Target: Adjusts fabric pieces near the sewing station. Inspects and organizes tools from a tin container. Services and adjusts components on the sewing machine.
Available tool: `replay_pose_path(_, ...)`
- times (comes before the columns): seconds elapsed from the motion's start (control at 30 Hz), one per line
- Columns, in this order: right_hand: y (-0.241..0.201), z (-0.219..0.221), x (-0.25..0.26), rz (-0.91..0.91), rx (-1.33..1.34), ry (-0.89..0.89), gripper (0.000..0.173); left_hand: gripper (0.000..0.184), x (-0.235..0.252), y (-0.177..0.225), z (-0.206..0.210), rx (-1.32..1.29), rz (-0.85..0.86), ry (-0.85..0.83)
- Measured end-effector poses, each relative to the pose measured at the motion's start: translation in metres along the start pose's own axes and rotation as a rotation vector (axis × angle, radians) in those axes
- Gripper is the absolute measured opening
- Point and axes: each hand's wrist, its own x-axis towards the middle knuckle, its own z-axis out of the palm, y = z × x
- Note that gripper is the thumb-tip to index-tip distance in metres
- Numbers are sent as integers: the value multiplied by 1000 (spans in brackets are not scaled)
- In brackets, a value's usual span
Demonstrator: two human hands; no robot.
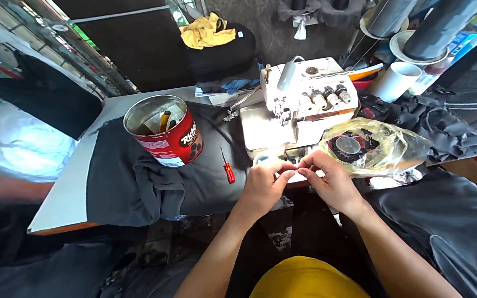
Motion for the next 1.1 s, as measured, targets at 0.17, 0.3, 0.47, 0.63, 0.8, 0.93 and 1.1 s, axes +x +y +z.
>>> replay_pose_path(0.17, -12, -3, 4, -75, -116, -3, 18, 11, 6, -1, 1, -35, -31, -7)
replay_pose_path(0.3, -7, -8, 2, -54, -55, 44, 19, 11, 11, -5, 3, -126, -46, -60)
replay_pose_path(0.47, 38, -61, -4, 149, -156, 247, 15, 10, 9, -5, 9, -487, -155, 36)
replay_pose_path(0.63, 95, -127, 8, 499, -465, 112, 15, 13, 9, -4, 9, -697, -228, 106)
replay_pose_path(0.8, 127, -149, 14, 613, -582, -251, 15, 12, 18, 1, 48, -319, 181, -237)
replay_pose_path(0.93, 133, -156, -1, 653, -621, -433, 17, 9, 36, 10, 117, -70, 384, -475)
replay_pose_path(1.1, 135, -161, -14, 596, -615, -516, 21, 13, 63, 4, 191, 4, 412, -753)
